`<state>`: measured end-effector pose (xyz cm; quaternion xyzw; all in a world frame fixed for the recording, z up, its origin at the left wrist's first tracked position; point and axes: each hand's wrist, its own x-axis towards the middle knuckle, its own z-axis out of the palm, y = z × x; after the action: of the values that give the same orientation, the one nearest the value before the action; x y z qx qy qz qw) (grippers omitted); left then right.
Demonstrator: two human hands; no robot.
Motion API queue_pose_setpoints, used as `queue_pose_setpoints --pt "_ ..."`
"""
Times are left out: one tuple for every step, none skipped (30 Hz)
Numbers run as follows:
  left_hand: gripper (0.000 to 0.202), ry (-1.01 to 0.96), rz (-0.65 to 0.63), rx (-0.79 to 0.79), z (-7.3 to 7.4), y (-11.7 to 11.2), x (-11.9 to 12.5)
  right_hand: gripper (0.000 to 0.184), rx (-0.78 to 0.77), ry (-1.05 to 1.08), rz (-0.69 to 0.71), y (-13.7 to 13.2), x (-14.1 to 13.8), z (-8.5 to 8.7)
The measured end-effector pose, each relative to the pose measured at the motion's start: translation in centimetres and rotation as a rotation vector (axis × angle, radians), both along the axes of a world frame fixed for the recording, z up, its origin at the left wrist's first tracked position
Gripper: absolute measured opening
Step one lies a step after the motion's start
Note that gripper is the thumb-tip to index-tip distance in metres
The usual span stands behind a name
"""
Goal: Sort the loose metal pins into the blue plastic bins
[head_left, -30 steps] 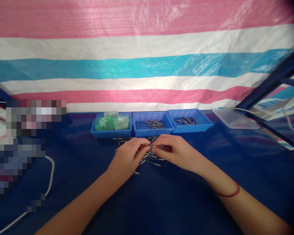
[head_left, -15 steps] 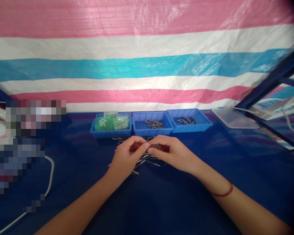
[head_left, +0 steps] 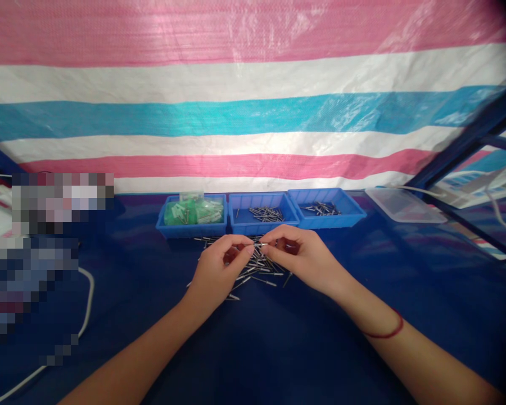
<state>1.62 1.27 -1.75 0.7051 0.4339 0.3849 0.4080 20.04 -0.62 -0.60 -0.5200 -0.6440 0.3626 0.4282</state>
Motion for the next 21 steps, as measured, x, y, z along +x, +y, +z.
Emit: queue_pose_setpoints --pt "0.016 0.018 -0.005 0.009 -0.1 0.0 0.0 0.016 0.013 0.0 -0.013 0.0 0.0 0.0" --pt "0.016 0.042 -0.008 0.019 -0.1 0.0 0.0 0.015 0.026 -0.003 -0.022 0.0 0.0 0.0" --pt "0.017 0.07 -0.009 0.032 -0.1 0.1 0.0 0.015 0.038 -0.007 -0.027 -0.1 0.0 0.1" --pt "0.017 0.104 -0.013 0.047 -0.1 0.1 0.0 0.015 0.047 -0.012 -0.027 -0.1 0.0 0.1" --pt "0.018 0.14 -0.024 0.061 -0.1 0.1 0.0 0.015 0.054 -0.015 -0.021 -0.2 -0.1 0.1" --pt "0.018 0.177 -0.039 0.075 0.0 0.0 0.0 0.015 0.059 -0.018 -0.013 -0.2 -0.1 0.1" --pt "0.019 0.212 -0.054 0.089 0.1 0.0 0.0 0.016 0.065 -0.022 -0.007 -0.3 -0.2 0.2" --pt "0.02 0.248 -0.068 0.104 0.1 -0.1 0.0 0.017 0.073 -0.03 -0.008 -0.3 -0.1 0.2" --pt "0.022 0.285 -0.077 0.118 0.3 -0.2 0.1 0.017 0.09 -0.041 -0.02 -0.3 -0.1 0.3" --pt "0.023 0.323 -0.082 0.134 0.4 -0.2 0.1 0.017 0.12 -0.057 -0.05 -0.2 0.1 0.4" --pt "0.025 0.361 -0.086 0.154 0.5 -0.3 0.0 0.017 0.163 -0.076 -0.1 0.0 0.5 0.5" --pt "0.026 0.401 -0.096 0.179 0.7 -0.4 0.0 0.016 0.217 -0.102 -0.166 0.3 1.0 0.6" --pt "0.024 0.445 -0.117 0.208 1.0 -0.4 -0.1 0.016 0.279 -0.137 -0.247 0.6 1.7 0.6" --pt "0.022 0.491 -0.142 0.241 1.2 -0.4 -0.3 0.017 0.342 -0.18 -0.34 0.9 2.6 0.7" --pt "0.02 0.54 -0.17 0.274 1.5 -0.4 -0.4 0.017 0.398 -0.243 -0.432 1.3 3.6 0.7" --pt "0.019 0.593 -0.2 0.302 1.9 -0.3 -0.7 0.018 0.445 -0.322 -0.528 1.7 4.7 0.7" --pt "0.018 0.643 -0.214 0.319 2.2 -0.2 -0.9 0.018 0.474 -0.41 -0.609 2.2 5.8 0.6" --pt "0.018 0.695 -0.239 0.322 2.5 -0.2 -1.2 0.02 0.47 -0.506 -0.635 2.5 6.7 0.5" --pt "0.017 0.741 -0.271 0.318 2.8 -0.1 -1.5 0.024 0.45 -0.572 -0.653 2.8 7.5 0.3" --pt "0.016 0.779 -0.306 0.307 3.0 0.0 -1.7 0.027 0.423 -0.607 -0.666 3.1 8.1 0.1" --pt "0.014 0.813 -0.34 0.294 3.2 0.0 -1.9 0.03 0.398 -0.626 -0.668 3.2 8.4 0.0"
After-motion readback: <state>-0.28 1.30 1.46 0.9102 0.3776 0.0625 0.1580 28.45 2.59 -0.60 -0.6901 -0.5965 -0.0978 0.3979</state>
